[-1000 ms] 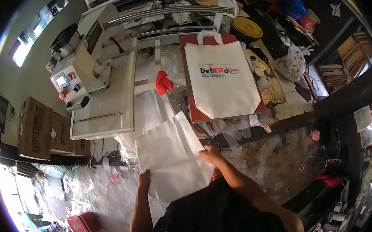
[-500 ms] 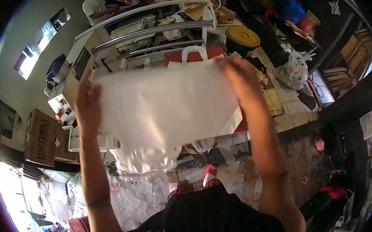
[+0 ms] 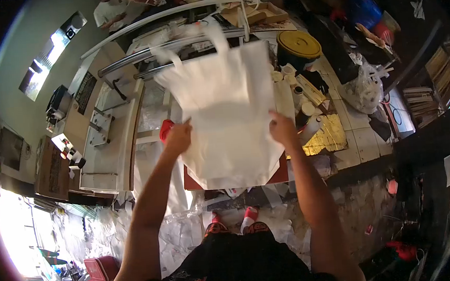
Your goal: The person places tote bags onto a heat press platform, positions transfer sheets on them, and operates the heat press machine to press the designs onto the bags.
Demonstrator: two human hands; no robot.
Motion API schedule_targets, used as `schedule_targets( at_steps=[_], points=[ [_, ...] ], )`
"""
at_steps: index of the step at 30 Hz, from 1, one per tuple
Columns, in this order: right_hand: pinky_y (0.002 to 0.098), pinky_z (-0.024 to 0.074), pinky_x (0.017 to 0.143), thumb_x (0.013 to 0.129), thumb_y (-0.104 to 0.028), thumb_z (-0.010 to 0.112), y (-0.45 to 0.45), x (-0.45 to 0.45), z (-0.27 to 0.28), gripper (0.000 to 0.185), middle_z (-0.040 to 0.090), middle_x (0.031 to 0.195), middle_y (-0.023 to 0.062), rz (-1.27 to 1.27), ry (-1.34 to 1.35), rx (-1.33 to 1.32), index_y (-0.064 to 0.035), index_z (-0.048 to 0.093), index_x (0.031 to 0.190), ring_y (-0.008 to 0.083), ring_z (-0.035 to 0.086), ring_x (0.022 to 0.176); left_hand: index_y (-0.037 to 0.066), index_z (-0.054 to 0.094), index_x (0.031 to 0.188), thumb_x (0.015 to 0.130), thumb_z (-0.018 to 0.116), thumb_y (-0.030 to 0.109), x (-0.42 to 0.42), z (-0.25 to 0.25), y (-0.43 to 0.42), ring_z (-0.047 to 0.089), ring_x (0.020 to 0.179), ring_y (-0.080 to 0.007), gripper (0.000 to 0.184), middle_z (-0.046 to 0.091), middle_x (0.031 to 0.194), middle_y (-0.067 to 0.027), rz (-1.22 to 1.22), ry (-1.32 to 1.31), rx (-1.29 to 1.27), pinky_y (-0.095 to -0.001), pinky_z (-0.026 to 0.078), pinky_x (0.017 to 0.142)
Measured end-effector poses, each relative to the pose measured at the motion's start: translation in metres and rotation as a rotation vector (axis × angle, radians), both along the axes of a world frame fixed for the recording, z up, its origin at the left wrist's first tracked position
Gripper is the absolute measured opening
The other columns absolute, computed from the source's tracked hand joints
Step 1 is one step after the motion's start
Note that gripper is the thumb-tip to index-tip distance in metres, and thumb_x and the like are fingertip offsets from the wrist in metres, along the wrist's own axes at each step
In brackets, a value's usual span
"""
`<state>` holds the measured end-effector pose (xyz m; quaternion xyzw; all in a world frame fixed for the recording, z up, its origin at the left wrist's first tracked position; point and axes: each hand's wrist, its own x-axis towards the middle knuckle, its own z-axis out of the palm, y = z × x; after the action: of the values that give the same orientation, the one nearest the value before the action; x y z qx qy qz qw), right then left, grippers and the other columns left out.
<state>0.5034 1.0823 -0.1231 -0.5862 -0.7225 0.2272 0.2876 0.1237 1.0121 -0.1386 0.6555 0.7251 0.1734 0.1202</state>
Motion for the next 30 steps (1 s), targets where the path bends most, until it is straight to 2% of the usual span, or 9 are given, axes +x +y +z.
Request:
schedule_targets(
  at_steps=[2,4,7,12,15,22,24,28,30],
  points=[
    [0.0486,0.0545,0.079,0.086,-0.014,0.055,-0.009,0.005,-0.065,0.037,0.070,0.094,0.0222,-0.005,-0.121,0.032,-0.0111,0.066,0.122,0.0403,0.067,0.087,0.019,0.053,0.138,0.099,0.048,0.028,0.016,-0.031,-0.016,0.062,0.105,-0.0429,0.040,0.059,0.113,-0.0243,0.060,0.003,-0.162,-0.0544,0.051,0.084],
    [0.0504,0.0540,0.079,0.087,-0.014,0.055,-0.024,0.001,-0.074,0.038,0.070,0.095,0.0228,-0.029,-0.187,0.031,-0.0109,0.065,0.123,0.0407,0.067,0.087,0.020,0.053,0.138,0.099,0.047,0.028,0.027,-0.033,-0.031,0.062,0.104,-0.0429,0.040,0.059,0.115,-0.0239,0.092,-0.011,-0.129,-0.0541,0.052,0.083],
    [0.0503,0.0534,0.079,0.088,-0.014,0.056,-0.037,-0.005,-0.059,0.037,0.069,0.097,0.0245,-0.081,-0.185,-0.070,-0.0110,0.063,0.125,0.0406,0.066,0.091,0.020,0.052,0.139,0.099,0.048,0.027,0.030,-0.037,-0.037,0.063,0.101,-0.0430,0.041,0.059,0.119,-0.0226,0.149,-0.010,-0.082,-0.0527,0.053,0.083],
    [0.0504,0.0527,0.075,0.088,-0.012,0.058,-0.037,-0.004,-0.079,0.033,0.067,0.091,0.0213,-0.050,-0.139,0.286,-0.0073,0.063,0.120,0.0404,0.065,0.085,0.019,0.055,0.135,0.096,0.052,0.024,0.028,-0.048,-0.040,0.064,0.093,-0.0428,0.040,0.060,0.111,-0.0193,0.146,0.006,0.116,-0.0520,0.054,0.077],
    [0.0501,0.0523,0.076,0.086,-0.010,0.059,-0.039,-0.005,-0.079,0.035,0.065,0.095,0.0207,-0.023,-0.142,0.263,-0.0044,0.061,0.121,0.0408,0.064,0.087,0.019,0.054,0.137,0.094,0.053,0.024,0.024,-0.047,-0.040,0.064,0.098,-0.0432,0.042,0.059,0.118,-0.0217,0.152,-0.042,0.078,-0.0517,0.054,0.081],
    [0.0490,0.0516,0.080,0.085,-0.011,0.062,-0.055,-0.012,-0.046,0.049,0.059,0.104,0.0222,-0.001,-0.346,0.225,-0.0023,0.049,0.132,0.0407,0.060,0.097,0.013,0.054,0.136,0.093,0.055,0.024,0.012,-0.042,-0.042,0.063,0.098,-0.0436,0.044,0.058,0.115,-0.0219,0.058,-0.036,0.054,-0.0520,0.053,0.082],
    [0.0493,0.0509,0.083,0.085,-0.012,0.064,-0.049,-0.011,-0.063,0.052,0.058,0.107,0.0224,0.026,-0.283,0.206,-0.0023,0.047,0.133,0.0407,0.059,0.099,0.006,0.053,0.135,0.092,0.057,0.018,0.013,-0.032,-0.037,0.059,0.103,-0.0465,0.045,0.056,0.113,-0.0289,0.047,-0.132,0.038,-0.0524,0.051,0.086],
    [0.0490,0.0495,0.087,0.085,-0.012,0.064,-0.052,-0.007,-0.075,0.049,0.058,0.110,0.0228,0.025,-0.203,0.231,-0.0012,0.048,0.131,0.0419,0.059,0.101,0.005,0.052,0.136,0.091,0.059,0.017,0.008,-0.041,-0.037,0.058,0.106,-0.0464,0.047,0.056,0.118,-0.0291,0.031,-0.126,0.080,-0.0511,0.050,0.089],
    [0.0474,0.0482,0.089,0.085,-0.014,0.066,-0.057,-0.009,-0.052,0.047,0.059,0.113,0.0217,-0.036,-0.155,0.144,-0.0005,0.051,0.128,0.0415,0.058,0.102,0.005,0.051,0.137,0.091,0.062,0.017,0.007,-0.036,-0.040,0.058,0.109,-0.0443,0.049,0.056,0.121,-0.0259,0.054,-0.090,0.098,-0.0478,0.051,0.088]
  ],
)
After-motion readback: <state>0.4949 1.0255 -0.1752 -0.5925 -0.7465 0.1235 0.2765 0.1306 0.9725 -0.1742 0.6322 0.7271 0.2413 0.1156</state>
